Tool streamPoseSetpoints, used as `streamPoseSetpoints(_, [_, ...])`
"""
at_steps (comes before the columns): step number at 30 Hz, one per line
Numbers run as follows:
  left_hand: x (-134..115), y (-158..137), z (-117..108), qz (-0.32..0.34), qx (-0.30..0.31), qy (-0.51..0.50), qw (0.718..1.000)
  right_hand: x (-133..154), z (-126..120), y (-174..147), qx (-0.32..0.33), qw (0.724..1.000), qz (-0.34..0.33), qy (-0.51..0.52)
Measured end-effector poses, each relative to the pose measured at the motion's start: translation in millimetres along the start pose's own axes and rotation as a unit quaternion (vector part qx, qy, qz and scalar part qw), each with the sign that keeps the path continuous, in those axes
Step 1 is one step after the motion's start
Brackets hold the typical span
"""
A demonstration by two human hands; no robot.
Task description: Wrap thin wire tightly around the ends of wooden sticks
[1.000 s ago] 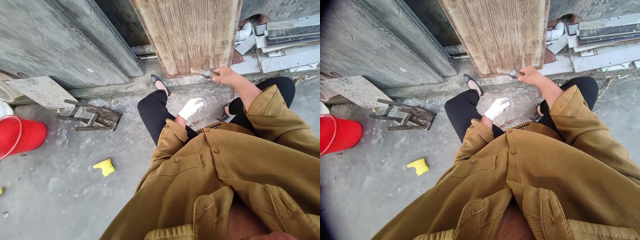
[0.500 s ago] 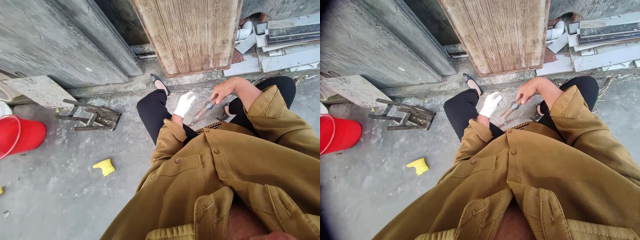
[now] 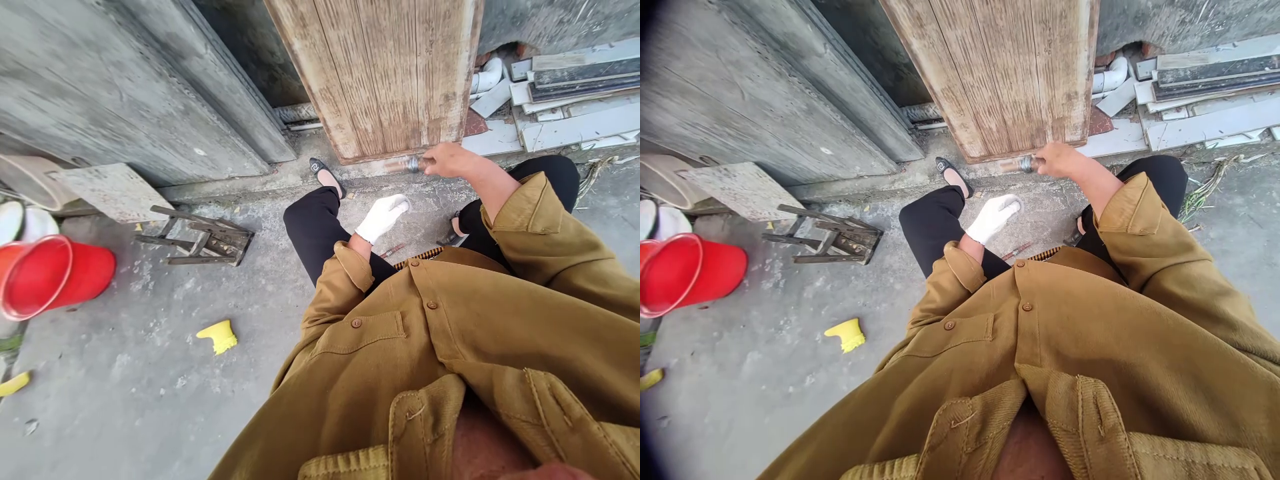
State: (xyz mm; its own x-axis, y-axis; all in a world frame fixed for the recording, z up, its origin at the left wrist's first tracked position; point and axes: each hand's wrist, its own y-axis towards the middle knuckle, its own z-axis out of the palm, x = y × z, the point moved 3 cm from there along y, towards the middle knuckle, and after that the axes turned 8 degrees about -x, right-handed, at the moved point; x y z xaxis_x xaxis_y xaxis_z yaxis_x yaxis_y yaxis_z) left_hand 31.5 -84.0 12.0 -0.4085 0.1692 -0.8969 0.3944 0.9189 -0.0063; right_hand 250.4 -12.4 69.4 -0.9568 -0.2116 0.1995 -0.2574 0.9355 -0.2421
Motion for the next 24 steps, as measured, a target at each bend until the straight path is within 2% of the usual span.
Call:
streamPoseSetpoints(2, [-9, 0, -15, 0.037, 0.007, 0.095, 0.995, 6, 4, -5, 0.092, 0.994, -0.059, -0.027])
streamPoseSetpoints(5, [-20, 2, -39, 0.071, 0.035, 0.217, 0.973, 17, 4, -23, 0.246, 0.954, -0.169, 0.03])
streamPoseSetpoints(7, [-24, 7, -53, 0.083, 0.052, 0.22, 0.971, 21, -4, -36, 0.281, 0.929, -0.219, 0.097])
streamPoseSetpoints(9, [-25, 14, -62, 0.092, 0.066, 0.168, 0.979, 24, -18, -45, 0.25, 0.922, -0.239, 0.175])
streamPoseSetpoints(11, [-25, 23, -67, 0.086, 0.071, 0.084, 0.99, 24, -35, -52, 0.182, 0.918, -0.229, 0.267])
streamPoseSetpoints(13, [-24, 31, -67, 0.061, 0.089, -0.007, 0.994, 26, -52, -54, 0.1, 0.902, -0.195, 0.373])
streamPoseSetpoints(15, [-26, 38, -65, 0.045, 0.114, -0.077, 0.989, 28, -67, -50, 0.024, 0.873, -0.153, 0.463])
streamPoseSetpoints(17, [-30, 45, -63, 0.045, 0.126, -0.112, 0.985, 31, -77, -39, -0.038, 0.848, -0.112, 0.516])
streamPoseSetpoints(19, [-34, 54, -63, 0.045, 0.122, -0.124, 0.984, 31, -82, -20, -0.081, 0.84, -0.076, 0.531])
streamPoseSetpoints(21, [-37, 62, -62, 0.04, 0.131, -0.118, 0.983, 27, -81, 1, -0.117, 0.861, -0.035, 0.494])
streamPoseSetpoints(24, [-37, 76, -67, 0.031, 0.152, -0.105, 0.982, 14, -74, 29, -0.164, 0.941, 0.024, 0.294])
